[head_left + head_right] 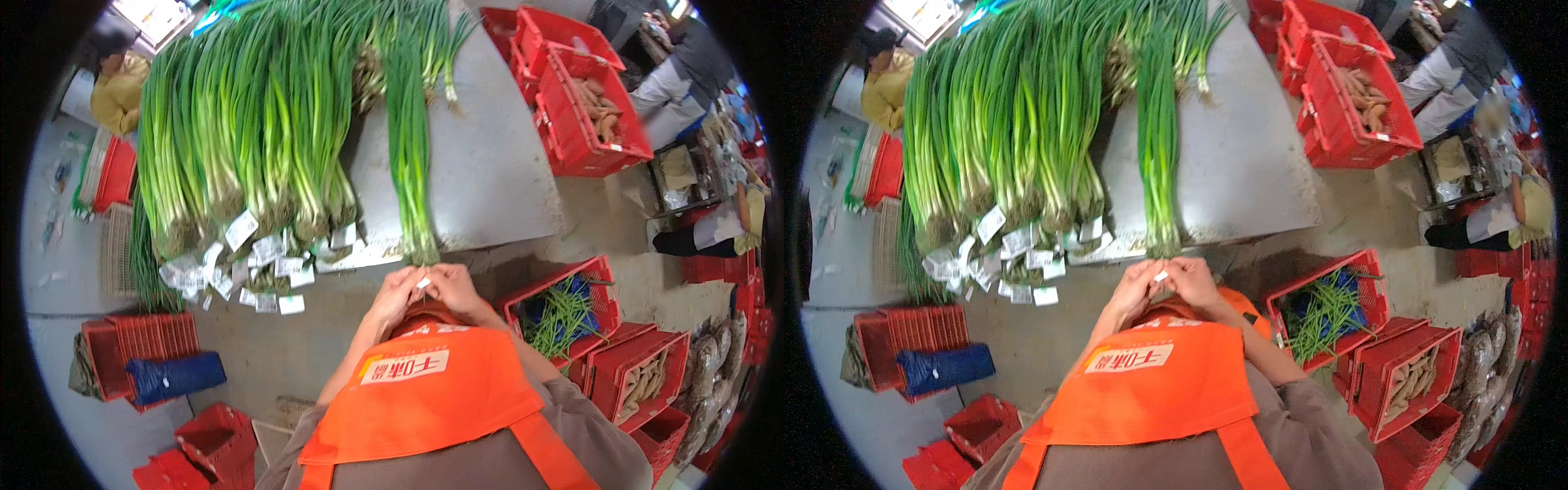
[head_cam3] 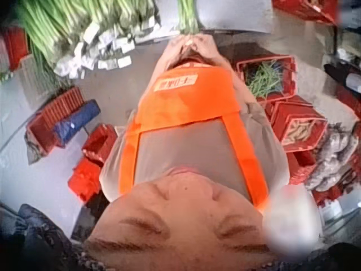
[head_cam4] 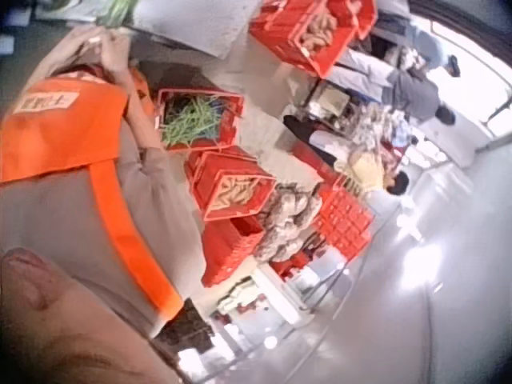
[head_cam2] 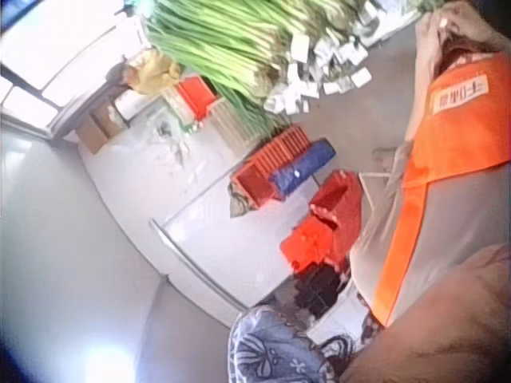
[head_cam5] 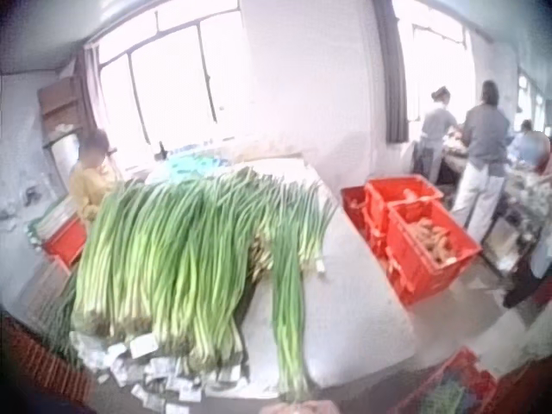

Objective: The person repeatedly picks up small white labels and attaches them to bundles of green onions laid out on a metal table. The person handles the labels and vegetables by hand, working one bundle at a time in a market or warehouse setting.

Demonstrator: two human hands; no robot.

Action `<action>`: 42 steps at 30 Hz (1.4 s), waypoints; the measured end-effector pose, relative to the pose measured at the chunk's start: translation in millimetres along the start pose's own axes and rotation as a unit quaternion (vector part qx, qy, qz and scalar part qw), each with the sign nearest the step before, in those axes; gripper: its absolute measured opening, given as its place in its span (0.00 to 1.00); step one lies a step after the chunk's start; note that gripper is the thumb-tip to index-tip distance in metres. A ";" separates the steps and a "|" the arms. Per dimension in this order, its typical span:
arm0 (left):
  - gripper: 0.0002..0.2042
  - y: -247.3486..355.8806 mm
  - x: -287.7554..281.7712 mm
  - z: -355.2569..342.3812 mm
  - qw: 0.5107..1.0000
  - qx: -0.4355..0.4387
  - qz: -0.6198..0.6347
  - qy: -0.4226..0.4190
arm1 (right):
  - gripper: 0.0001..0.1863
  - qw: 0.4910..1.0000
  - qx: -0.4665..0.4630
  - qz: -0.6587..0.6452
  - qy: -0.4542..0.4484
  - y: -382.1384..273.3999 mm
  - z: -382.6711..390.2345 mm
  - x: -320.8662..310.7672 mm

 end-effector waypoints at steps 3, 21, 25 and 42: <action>0.12 -7.1 -3.3 -4.0 1.000 0.022 0.020 0.003 | 0.15 0.999 0.014 -0.026 0.012 -1.3 2.3 -3.7; 0.10 13.3 14.2 12.9 0.867 0.151 -0.475 -0.005 | 0.23 0.973 0.007 0.210 -0.098 7.2 -2.0 -10.9; 0.09 8.9 17.2 11.8 0.867 0.127 -0.481 -0.015 | 0.22 0.969 0.008 0.199 -0.146 14.4 -2.5 -13.0; 0.10 -2.6 8.4 4.0 0.945 0.023 -0.321 -0.059 | 0.16 0.966 -0.028 0.183 -0.183 6.3 0.8 -13.4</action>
Point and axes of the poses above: each hand's wrist, its own z-axis away from the middle knuckle, its own x-axis out of the palm, y = z × x, the point moved 8 cm from there along -z, towards the middle knuckle, and after that the axes turned 7 degrees about z, right-handed, at the moved point
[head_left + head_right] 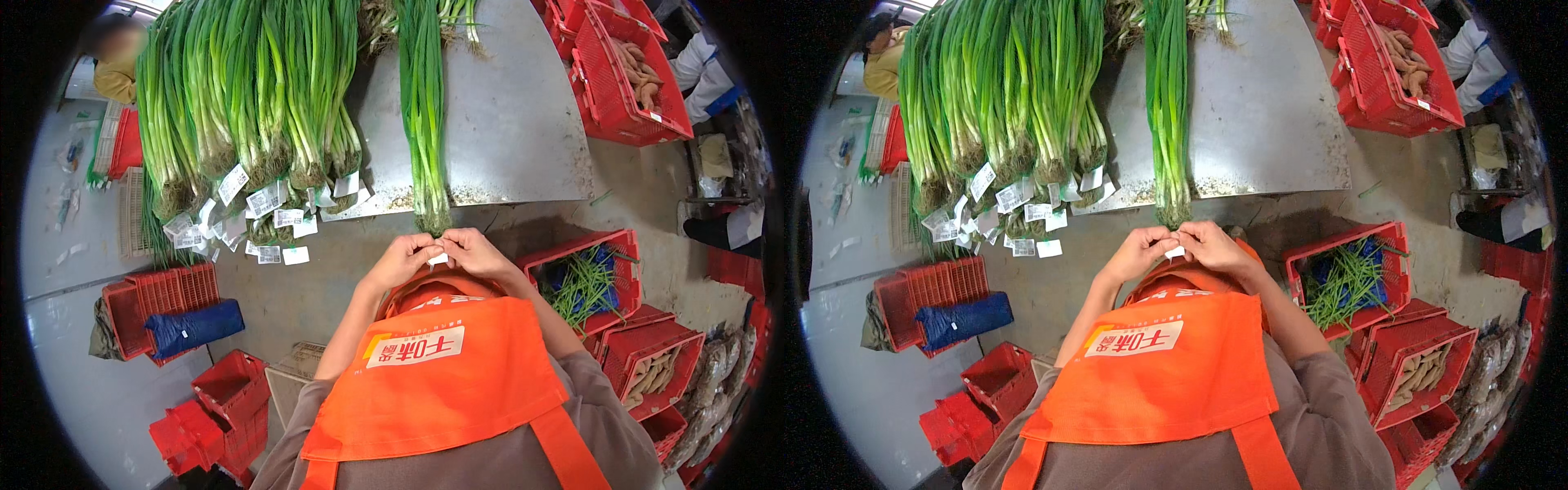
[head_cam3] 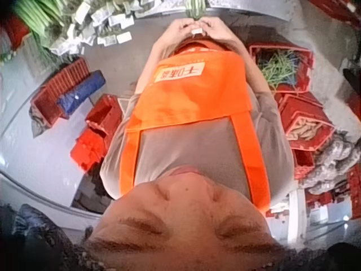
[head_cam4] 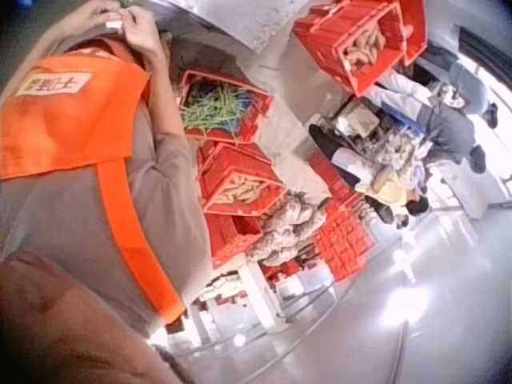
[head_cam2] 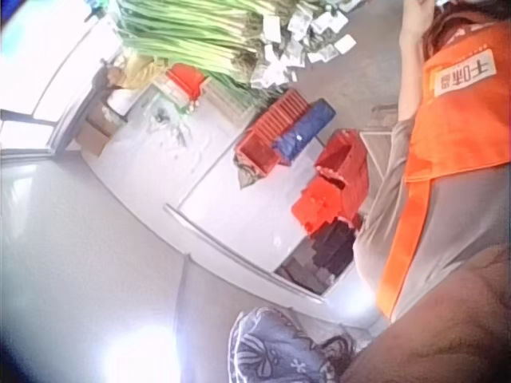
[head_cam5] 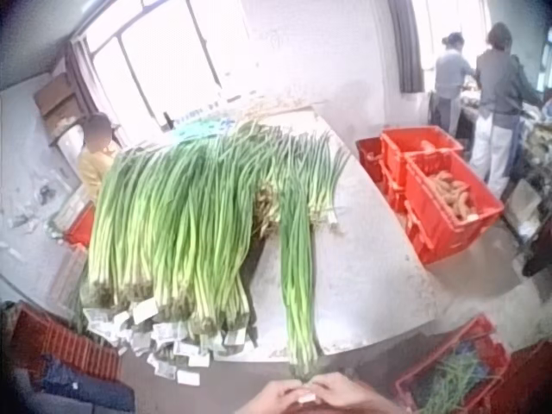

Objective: The person repeatedly picks up small white labels and attaches them to bundles of green onions laid out on a metal table. The person handles the labels and vegetables by hand, working one bundle at a time in a market or warehouse setting.

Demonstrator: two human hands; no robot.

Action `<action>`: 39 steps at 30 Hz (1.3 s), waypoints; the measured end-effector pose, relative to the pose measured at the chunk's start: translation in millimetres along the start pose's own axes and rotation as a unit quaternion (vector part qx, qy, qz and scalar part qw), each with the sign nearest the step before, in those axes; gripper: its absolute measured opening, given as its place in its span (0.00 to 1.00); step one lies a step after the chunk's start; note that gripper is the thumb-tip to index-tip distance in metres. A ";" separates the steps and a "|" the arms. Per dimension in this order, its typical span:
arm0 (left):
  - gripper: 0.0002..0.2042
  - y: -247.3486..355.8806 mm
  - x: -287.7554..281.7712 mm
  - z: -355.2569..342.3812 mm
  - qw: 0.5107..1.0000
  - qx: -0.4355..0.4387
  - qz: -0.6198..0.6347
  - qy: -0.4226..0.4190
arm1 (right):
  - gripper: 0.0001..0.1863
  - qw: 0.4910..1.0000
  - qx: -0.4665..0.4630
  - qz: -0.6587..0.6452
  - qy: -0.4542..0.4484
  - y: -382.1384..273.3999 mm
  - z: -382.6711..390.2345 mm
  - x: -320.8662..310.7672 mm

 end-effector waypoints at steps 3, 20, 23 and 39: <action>0.11 -3.8 3.9 2.2 0.992 -0.022 0.120 0.020 | 0.15 0.997 0.009 -0.073 0.019 -4.6 1.8 0.5; 0.09 -5.6 5.3 7.9 0.887 0.071 0.426 0.162 | 0.14 0.966 0.022 -0.242 0.094 -2.0 9.2 -3.7; 0.11 -2.2 3.7 8.6 0.870 0.092 0.445 0.190 | 0.14 0.951 0.032 -0.276 0.137 2.6 12.5 -6.9; 0.08 -46.5 -1.3 13.6 0.857 0.006 0.453 0.244 | 0.14 0.959 0.070 -0.194 0.193 13.9 32.3 -17.3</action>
Point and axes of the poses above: each hand's wrist, its own z-axis away from the middle knuckle, its own x-axis out of the palm, y = z × x, the point moved 8 cm from there along -z, towards the middle knuckle, and after that the axes turned 7 degrees about z, right-handed, at the moved point
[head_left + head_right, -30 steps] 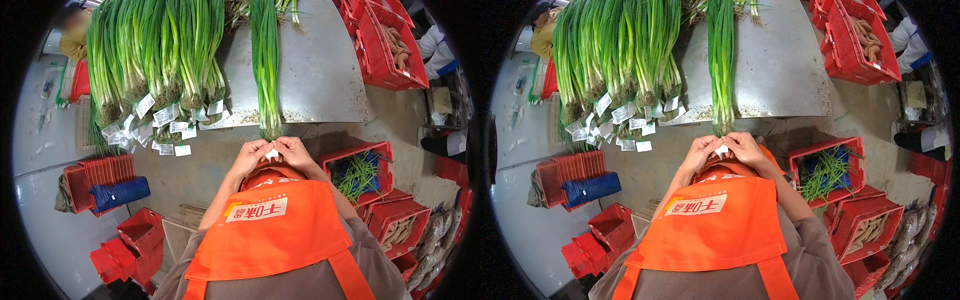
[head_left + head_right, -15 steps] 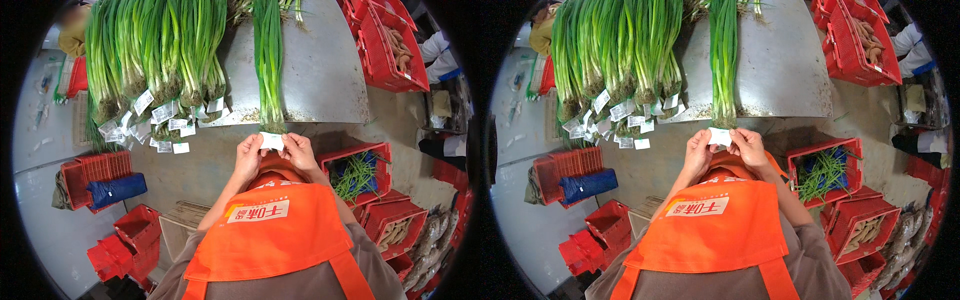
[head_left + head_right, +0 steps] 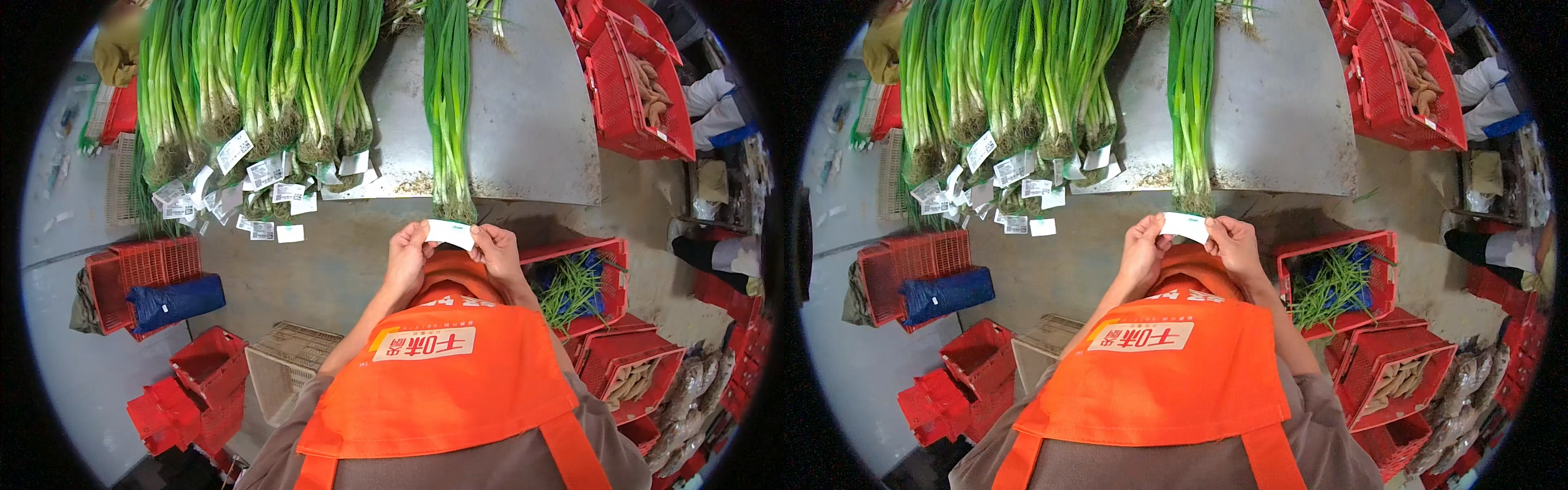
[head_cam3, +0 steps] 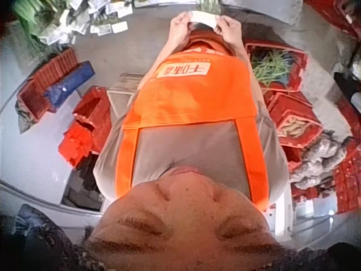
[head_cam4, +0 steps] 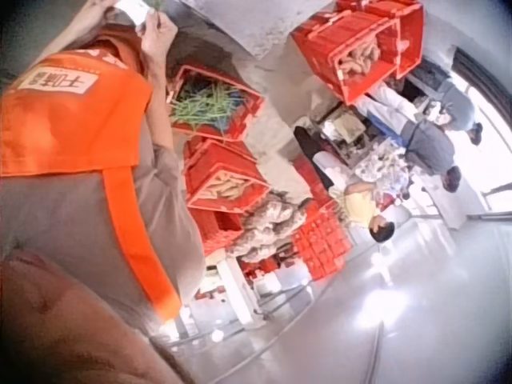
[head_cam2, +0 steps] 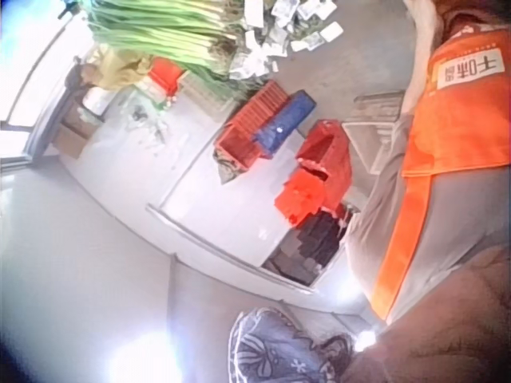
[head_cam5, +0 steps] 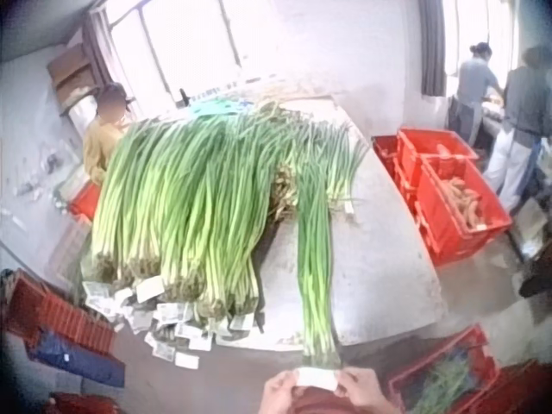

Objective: The person repeatedly picks up small white labels and attaches them to bundles of green onions laid out on a metal table. The person handles the labels and vegetables by hand, working one bundle at a time in a market or warehouse setting.

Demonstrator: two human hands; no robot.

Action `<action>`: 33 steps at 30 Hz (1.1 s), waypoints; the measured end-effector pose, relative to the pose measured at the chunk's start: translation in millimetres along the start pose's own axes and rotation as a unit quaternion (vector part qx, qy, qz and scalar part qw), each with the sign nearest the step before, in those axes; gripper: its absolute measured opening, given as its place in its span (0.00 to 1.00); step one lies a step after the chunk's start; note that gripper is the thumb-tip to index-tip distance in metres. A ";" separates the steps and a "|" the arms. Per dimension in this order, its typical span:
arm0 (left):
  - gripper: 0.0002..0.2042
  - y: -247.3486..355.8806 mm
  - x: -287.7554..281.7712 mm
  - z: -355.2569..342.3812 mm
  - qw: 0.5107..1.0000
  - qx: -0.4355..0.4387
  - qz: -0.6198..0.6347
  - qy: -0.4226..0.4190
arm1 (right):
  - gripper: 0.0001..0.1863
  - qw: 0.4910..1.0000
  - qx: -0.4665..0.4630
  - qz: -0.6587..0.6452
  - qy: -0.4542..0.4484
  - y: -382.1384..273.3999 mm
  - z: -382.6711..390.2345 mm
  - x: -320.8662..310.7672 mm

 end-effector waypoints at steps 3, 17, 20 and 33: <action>0.08 -4.8 -10.4 -5.5 0.999 -0.029 0.029 0.024 | 0.14 1.000 -0.009 0.017 0.008 4.4 -1.5 -4.0; 0.08 1.0 -5.0 -13.4 0.995 -0.043 -0.010 0.088 | 0.15 0.994 -0.047 0.096 0.033 -16.3 -2.0 -14.7; 0.09 15.4 -103.8 -42.8 0.978 0.052 0.080 0.184 | 0.11 0.983 -0.047 -0.008 0.177 -17.0 1.9 -76.5; 0.12 37.1 -144.6 -30.0 0.902 0.148 -0.266 0.307 | 0.20 0.895 -0.091 0.357 0.250 -91.3 7.2 -268.3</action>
Point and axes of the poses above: each hand's wrist, its own z-axis away from the middle knuckle, its own x-axis out of the palm, y = z × x, the point moved 8 cm from there along -z, towards the middle knuckle, and after that the axes turned 7 degrees about z, right-handed, at the moved point
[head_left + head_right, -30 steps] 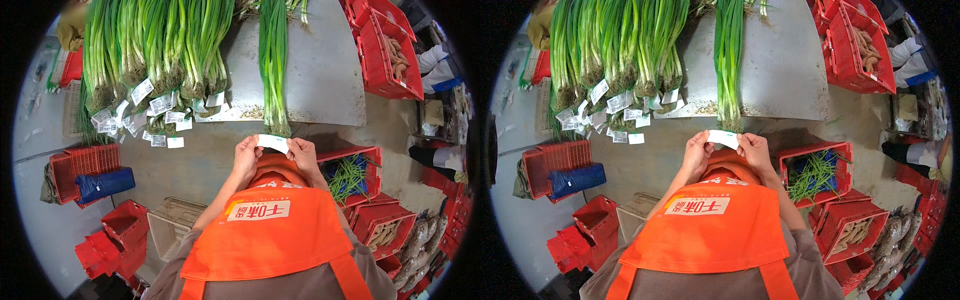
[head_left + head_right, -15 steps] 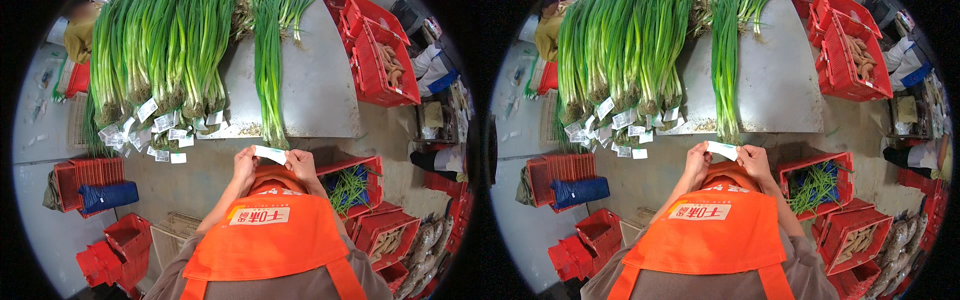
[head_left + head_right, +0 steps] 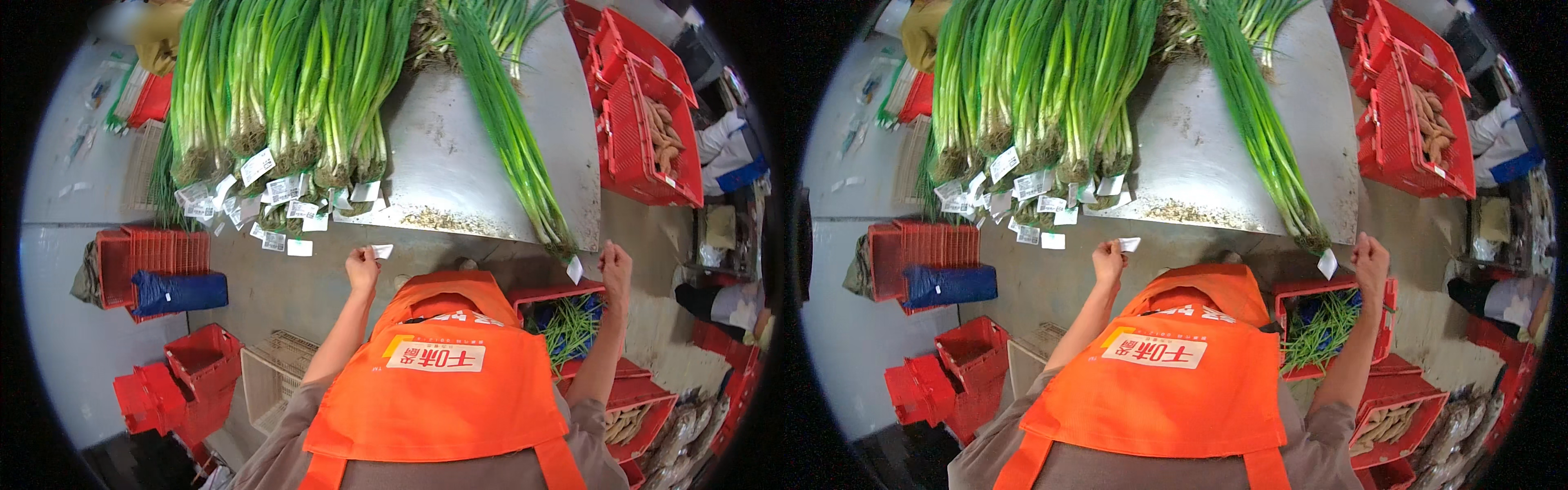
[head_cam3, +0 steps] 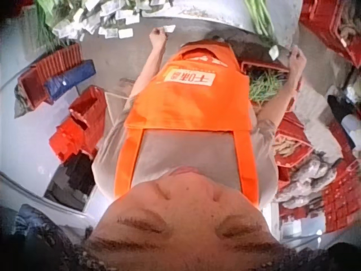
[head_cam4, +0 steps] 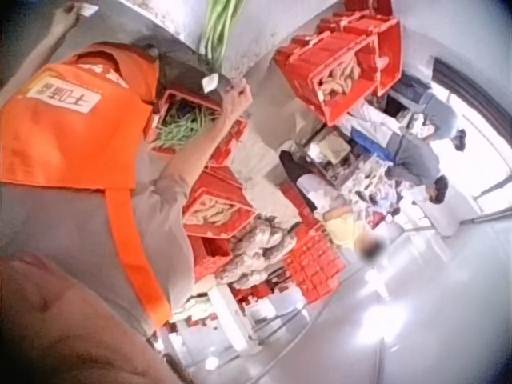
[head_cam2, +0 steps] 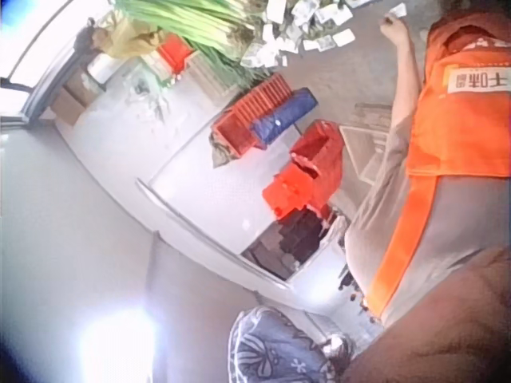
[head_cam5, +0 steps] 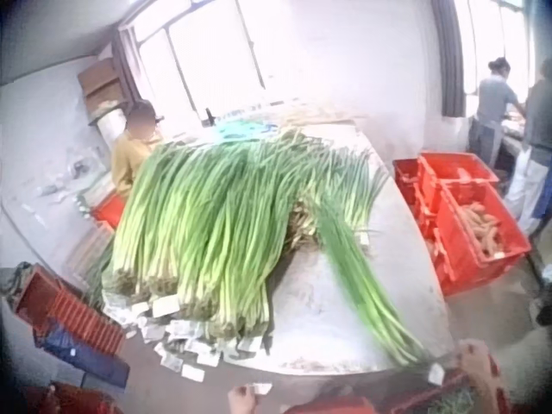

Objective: The person repeatedly picks up small white labels and attaches them to bundles of green onions laid out on a metal table. The person handles the labels and vegetables by hand, working one bundle at a time in a market or warehouse setting.

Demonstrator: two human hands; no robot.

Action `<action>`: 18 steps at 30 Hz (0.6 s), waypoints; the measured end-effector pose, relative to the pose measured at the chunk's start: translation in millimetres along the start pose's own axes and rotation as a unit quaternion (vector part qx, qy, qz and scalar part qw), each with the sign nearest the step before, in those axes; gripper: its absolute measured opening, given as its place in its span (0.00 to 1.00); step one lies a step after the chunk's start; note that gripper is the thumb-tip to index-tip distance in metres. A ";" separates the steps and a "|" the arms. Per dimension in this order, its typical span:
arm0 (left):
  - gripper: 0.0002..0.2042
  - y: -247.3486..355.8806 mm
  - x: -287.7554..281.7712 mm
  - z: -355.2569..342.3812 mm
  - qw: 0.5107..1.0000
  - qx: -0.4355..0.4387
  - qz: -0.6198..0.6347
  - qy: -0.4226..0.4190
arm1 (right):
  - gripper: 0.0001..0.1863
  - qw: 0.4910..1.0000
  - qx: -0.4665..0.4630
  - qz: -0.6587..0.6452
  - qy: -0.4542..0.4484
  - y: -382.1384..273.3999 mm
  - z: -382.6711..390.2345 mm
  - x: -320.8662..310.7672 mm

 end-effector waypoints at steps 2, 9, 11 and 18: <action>0.12 -9.5 0.8 -9.3 0.999 -0.028 -0.022 0.018 | 0.21 0.999 0.024 -0.024 0.021 -6.6 1.9 -5.8; 0.14 18.8 53.8 -9.8 0.981 -0.039 0.186 0.035 | 0.19 0.994 -0.025 -0.084 -0.064 -33.3 0.5 34.3; 0.16 12.4 54.2 -10.4 0.978 -0.055 0.201 0.010 | 0.20 0.992 -0.041 -0.091 -0.076 -36.0 -4.5 43.1; 0.26 29.1 58.4 5.9 0.944 -0.099 0.306 -0.070 | 0.20 0.991 -0.062 -0.057 -0.102 -68.2 -8.8 64.5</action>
Point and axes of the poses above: each hand's wrist, its own z-axis away from the middle knuckle, its own x-axis out of the palm, y = z × x, the point moved 8 cm from there along -z, towards the middle knuckle, and after that the axes turned 7 degrees about z, right-handed, at the moved point
